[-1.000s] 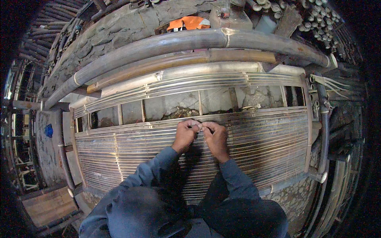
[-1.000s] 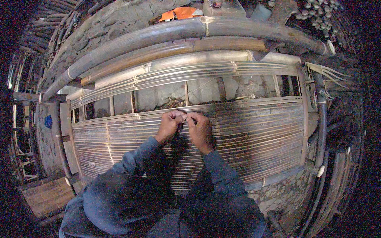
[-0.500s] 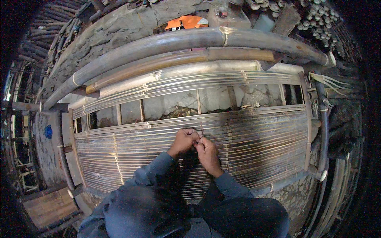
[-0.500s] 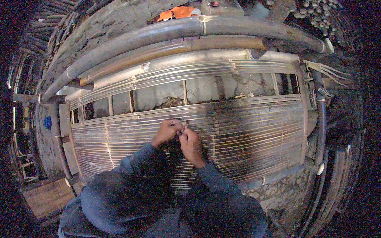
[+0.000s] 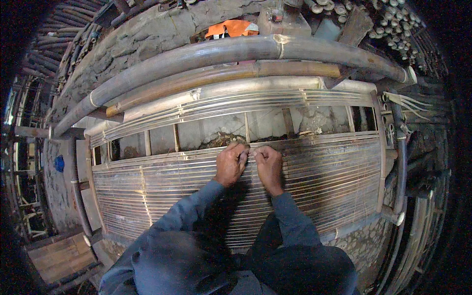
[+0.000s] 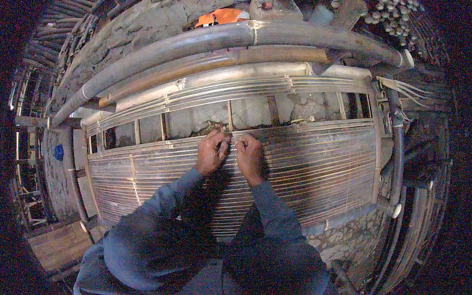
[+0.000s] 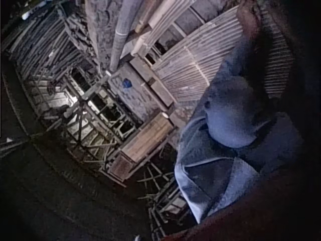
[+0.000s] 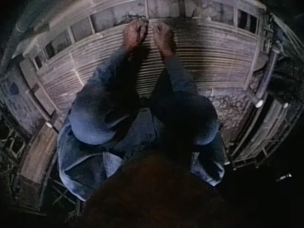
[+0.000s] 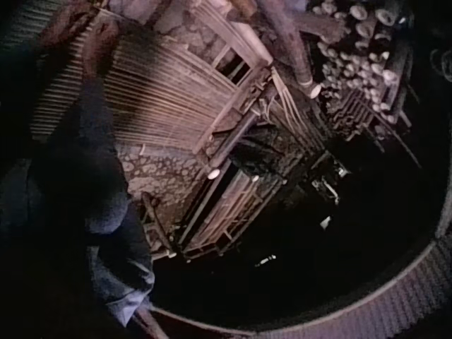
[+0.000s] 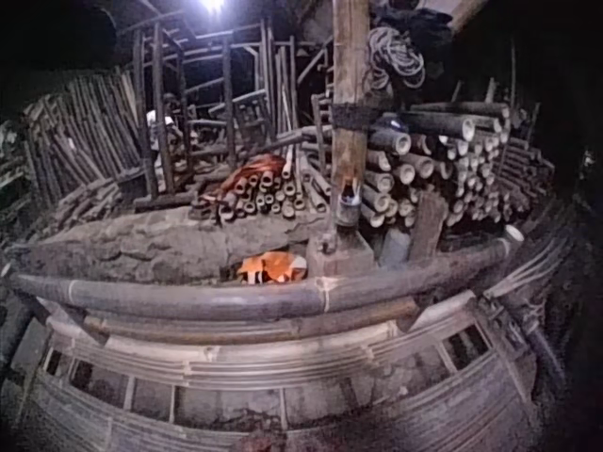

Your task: The person weaves bamboo slats together using thin strips of material, tying knots and securing the rows to a larger bamboo frame.

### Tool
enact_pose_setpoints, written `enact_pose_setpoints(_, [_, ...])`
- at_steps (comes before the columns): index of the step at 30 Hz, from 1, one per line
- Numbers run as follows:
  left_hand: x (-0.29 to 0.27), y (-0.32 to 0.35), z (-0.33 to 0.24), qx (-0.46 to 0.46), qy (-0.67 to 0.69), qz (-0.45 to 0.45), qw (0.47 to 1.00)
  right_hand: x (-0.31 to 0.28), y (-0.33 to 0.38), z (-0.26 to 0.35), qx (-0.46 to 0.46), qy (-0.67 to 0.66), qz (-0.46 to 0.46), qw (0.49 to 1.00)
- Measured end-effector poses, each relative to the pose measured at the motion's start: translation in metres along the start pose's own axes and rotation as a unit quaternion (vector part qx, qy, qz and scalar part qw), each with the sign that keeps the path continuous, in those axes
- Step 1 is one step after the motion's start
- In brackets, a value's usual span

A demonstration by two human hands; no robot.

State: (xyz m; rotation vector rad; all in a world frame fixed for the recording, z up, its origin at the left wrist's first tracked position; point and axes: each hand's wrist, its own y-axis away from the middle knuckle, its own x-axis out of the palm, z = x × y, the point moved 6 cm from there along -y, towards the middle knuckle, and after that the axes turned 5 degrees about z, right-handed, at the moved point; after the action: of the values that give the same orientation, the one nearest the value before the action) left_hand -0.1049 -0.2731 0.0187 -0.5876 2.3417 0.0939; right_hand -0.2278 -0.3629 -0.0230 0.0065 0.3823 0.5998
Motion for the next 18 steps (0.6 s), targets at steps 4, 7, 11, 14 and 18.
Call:
enact_pose_setpoints(4, [0.008,0.003,0.013,0.013,0.053,-0.018,0.998,0.007,-0.012,-0.01,0.028,-0.003,0.035,0.999])
enact_pose_setpoints(7, [0.011,0.005,0.019,0.006,0.045,-0.007,0.999,0.018,-0.015,-0.017,0.02,-0.048,0.049,0.997])
enact_pose_setpoints(11, [0.013,0.004,0.019,0.011,0.048,-0.007,0.999,0.023,-0.014,-0.023,0.033,-0.054,0.106,0.992])
enact_pose_setpoints(14, [0.011,0.002,0.013,0.005,-0.013,0.018,1.0,0.016,-0.008,0.0,0.02,-0.051,0.113,0.992])
enact_pose_setpoints(18, [0.016,0.003,0.017,-0.057,0.068,0.036,0.995,0.005,0.003,0.019,-0.007,-0.004,0.067,0.998])
